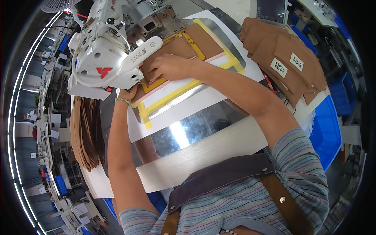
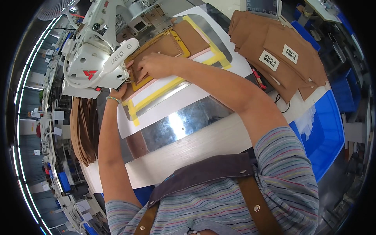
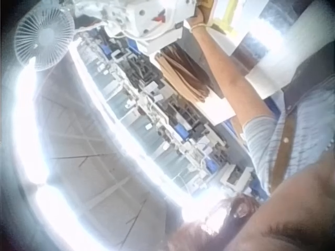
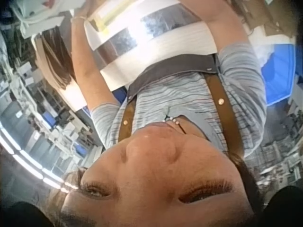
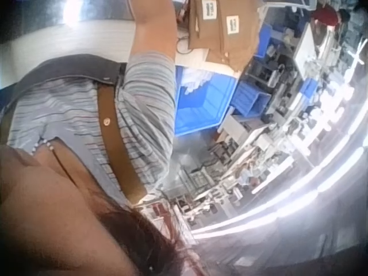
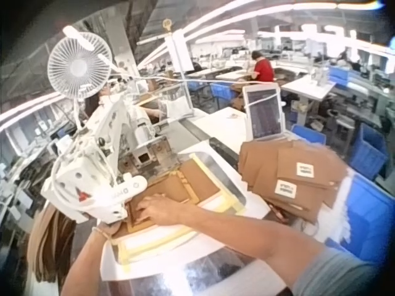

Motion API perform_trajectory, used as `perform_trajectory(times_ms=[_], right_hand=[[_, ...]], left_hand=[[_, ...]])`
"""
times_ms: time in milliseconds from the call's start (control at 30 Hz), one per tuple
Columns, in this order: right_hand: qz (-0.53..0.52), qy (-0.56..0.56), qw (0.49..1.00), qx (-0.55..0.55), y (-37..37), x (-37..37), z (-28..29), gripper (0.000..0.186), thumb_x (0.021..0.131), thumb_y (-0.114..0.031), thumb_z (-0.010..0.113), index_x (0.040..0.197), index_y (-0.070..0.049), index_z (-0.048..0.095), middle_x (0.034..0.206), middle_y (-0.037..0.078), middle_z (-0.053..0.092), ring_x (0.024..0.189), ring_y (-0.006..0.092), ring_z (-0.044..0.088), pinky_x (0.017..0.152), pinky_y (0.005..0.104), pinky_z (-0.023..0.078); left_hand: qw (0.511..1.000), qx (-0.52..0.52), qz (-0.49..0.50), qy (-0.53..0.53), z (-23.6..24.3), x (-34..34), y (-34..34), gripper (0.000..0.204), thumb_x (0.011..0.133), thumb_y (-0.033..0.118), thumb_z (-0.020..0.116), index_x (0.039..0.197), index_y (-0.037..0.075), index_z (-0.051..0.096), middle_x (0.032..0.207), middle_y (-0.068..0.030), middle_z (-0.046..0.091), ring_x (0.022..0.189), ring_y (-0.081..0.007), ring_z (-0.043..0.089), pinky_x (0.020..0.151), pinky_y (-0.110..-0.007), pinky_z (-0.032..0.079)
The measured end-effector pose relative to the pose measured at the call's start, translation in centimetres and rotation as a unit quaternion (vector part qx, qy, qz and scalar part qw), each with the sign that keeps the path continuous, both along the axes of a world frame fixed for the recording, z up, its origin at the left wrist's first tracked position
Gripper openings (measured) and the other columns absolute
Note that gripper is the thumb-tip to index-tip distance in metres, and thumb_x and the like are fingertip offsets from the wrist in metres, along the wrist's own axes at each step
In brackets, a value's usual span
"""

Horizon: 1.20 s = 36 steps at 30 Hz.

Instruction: Placing leather panels into a template for an automated sewing machine.

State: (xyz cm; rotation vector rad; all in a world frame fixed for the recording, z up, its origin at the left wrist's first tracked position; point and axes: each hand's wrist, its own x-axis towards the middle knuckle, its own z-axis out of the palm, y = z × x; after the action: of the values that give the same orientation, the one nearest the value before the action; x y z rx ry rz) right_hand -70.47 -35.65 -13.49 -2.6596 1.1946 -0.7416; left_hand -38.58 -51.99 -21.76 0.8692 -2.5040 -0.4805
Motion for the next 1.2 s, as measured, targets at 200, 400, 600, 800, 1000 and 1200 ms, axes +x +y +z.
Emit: perform_trajectory(times_ms=[200,400,600,800,1000,1200], right_hand=[[0.041,0.002,0.999,-0.011,-1.0,1.1,0.2,0.039,0.090,-0.009,0.065,0.118,-0.029,0.085,0.134,0.005,0.071,0.127,0.0307,0.062,0.103,0.0471,0.052],[0.036,-0.012,0.999,0.001,-1.7,0.5,-0.6,0.039,0.090,-0.009,0.065,0.116,-0.027,0.086,0.134,0.007,0.071,0.126,0.0326,0.062,0.103,0.0483,0.051],[0.031,-0.033,0.999,-0.011,-1.7,1.2,0.0,0.038,0.091,-0.007,0.060,0.112,-0.024,0.087,0.137,0.007,0.070,0.128,0.0313,0.061,0.106,0.0468,0.049],[-0.050,0.002,0.999,0.008,-2.6,0.7,-0.1,0.036,0.092,-0.010,0.060,0.120,-0.016,0.083,0.140,0.004,0.070,0.133,0.0286,0.059,0.111,0.0464,0.046],[-0.047,0.070,0.995,-0.045,-3.1,1.6,0.4,0.041,0.093,-0.013,0.058,0.127,-0.023,0.078,0.136,0.004,0.071,0.128,0.0317,0.062,0.109,0.0474,0.051],[0.001,0.061,0.998,-0.024,-2.1,1.6,0.5,0.045,0.091,-0.005,0.058,0.130,-0.016,0.077,0.139,0.006,0.069,0.132,0.0315,0.059,0.112,0.0462,0.049]], left_hand=[[0.989,0.013,0.052,-0.135,-2.0,2.8,-3.3,0.055,0.103,0.028,0.064,0.154,0.011,0.053,0.161,-0.0145,0.052,0.150,-0.0341,0.046,0.128,-0.046,0.035],[0.983,-0.095,0.006,-0.156,-0.9,1.6,-2.0,0.043,0.108,0.012,0.055,0.151,0.006,0.056,0.154,-0.0134,0.059,0.142,-0.0306,0.054,0.123,-0.042,0.039],[0.989,-0.070,0.035,-0.128,0.8,1.0,0.0,0.040,0.107,0.012,0.056,0.146,0.006,0.061,0.151,-0.0137,0.062,0.140,-0.0324,0.056,0.121,-0.042,0.040],[0.999,-0.030,-0.024,-0.034,1.8,-1.0,0.6,0.045,0.097,0.006,0.063,0.142,0.006,0.063,0.146,-0.0183,0.065,0.138,-0.0366,0.058,0.118,-0.045,0.044],[0.991,-0.100,0.084,-0.031,3.0,1.4,3.3,0.037,0.088,-0.002,0.058,0.123,-0.004,0.071,0.124,-0.0277,0.073,0.123,-0.0460,0.065,0.105,-0.050,0.052],[0.975,0.114,0.139,0.132,7.4,1.6,9.3,0.022,0.093,0.004,0.058,0.106,-0.010,0.069,0.092,-0.0163,0.072,0.078,-0.0228,0.062,0.072,-0.039,0.049]])
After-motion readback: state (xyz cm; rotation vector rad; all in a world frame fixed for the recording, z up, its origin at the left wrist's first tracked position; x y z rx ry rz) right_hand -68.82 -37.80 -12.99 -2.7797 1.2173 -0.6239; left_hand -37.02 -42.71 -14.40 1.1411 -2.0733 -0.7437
